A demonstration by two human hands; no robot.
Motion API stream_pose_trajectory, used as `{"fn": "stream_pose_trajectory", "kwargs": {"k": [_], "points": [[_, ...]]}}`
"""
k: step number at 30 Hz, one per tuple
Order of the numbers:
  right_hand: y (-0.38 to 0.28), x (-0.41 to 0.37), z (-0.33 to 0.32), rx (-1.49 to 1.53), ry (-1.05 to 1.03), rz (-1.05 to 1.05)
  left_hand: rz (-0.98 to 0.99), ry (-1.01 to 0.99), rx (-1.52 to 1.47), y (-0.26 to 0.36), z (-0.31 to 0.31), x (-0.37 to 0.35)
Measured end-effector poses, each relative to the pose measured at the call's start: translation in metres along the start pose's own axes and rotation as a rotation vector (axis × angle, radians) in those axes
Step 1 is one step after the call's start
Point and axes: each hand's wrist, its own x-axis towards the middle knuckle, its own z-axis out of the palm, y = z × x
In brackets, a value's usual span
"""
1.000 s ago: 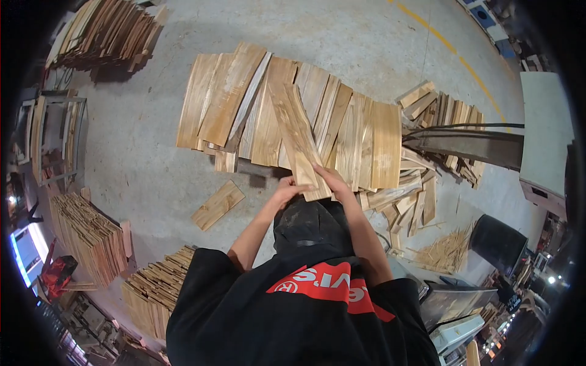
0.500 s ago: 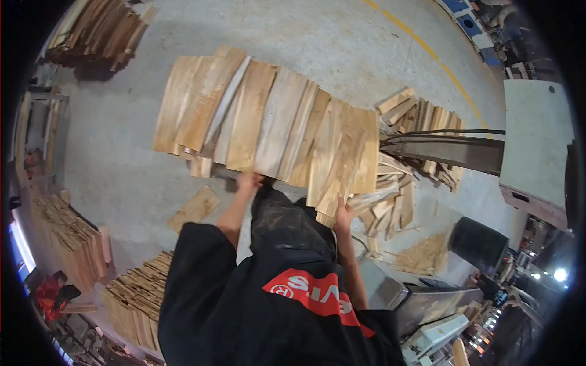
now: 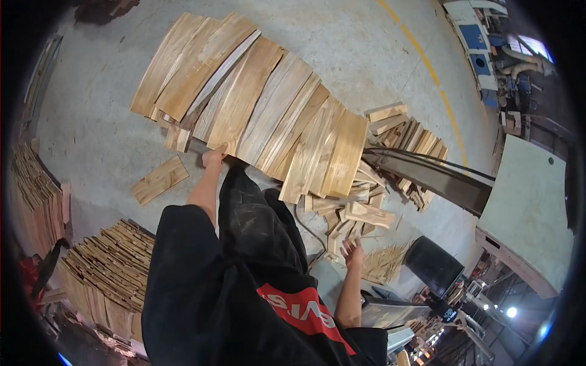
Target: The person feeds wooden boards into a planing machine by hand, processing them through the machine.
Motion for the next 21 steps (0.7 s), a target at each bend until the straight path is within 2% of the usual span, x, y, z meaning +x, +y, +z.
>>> {"fn": "stream_pose_trajectory", "kwargs": {"k": [2,4,6,7,8,9,10,12,13,15,18,19,21], "points": [[0.002,-0.004,0.041,-0.362,-0.066,-0.035,0.105,-0.173,-0.084,0.003,-0.016,-0.026],[0.011,-0.008,0.090,-0.434,-0.220,-0.056,0.223,-0.287,-0.087,0.004,-0.023,-0.064],[0.021,0.002,0.143,-0.508,-0.343,-0.112,0.420,-0.296,0.037,0.000,-0.024,-0.086],[0.029,0.012,0.171,-0.556,-0.394,-0.177,0.563,-0.291,0.090,-0.002,-0.028,-0.099],[0.008,-0.016,0.209,-0.652,-0.440,-0.249,0.855,-0.216,0.087,-0.011,-0.023,-0.100],[0.016,-0.014,0.241,-0.585,-0.493,-0.468,0.984,-0.083,0.268,-0.005,-0.028,-0.123],[0.008,-0.031,0.276,-0.487,-0.579,-0.430,1.110,0.051,0.453,0.006,-0.035,-0.155],[-0.023,-0.093,0.333,-0.228,-0.733,-0.274,1.427,-0.011,0.552,0.021,-0.045,-0.204],[-0.033,-0.117,0.356,-0.069,-0.803,-0.158,1.453,-0.055,0.612,0.025,-0.050,-0.230],[-0.038,-0.126,0.396,-0.138,-0.739,-0.092,1.482,-0.152,0.739,0.022,-0.052,-0.260],[-0.034,-0.117,0.424,-0.706,-0.324,-0.521,1.585,-0.270,0.960,0.020,-0.045,-0.267],[-0.032,-0.118,0.415,-0.698,-0.289,-0.611,1.612,-0.315,1.025,0.016,-0.044,-0.268],[-0.035,-0.121,0.400,-0.655,-0.202,-0.785,1.611,-0.285,1.083,0.021,-0.047,-0.281]]}}
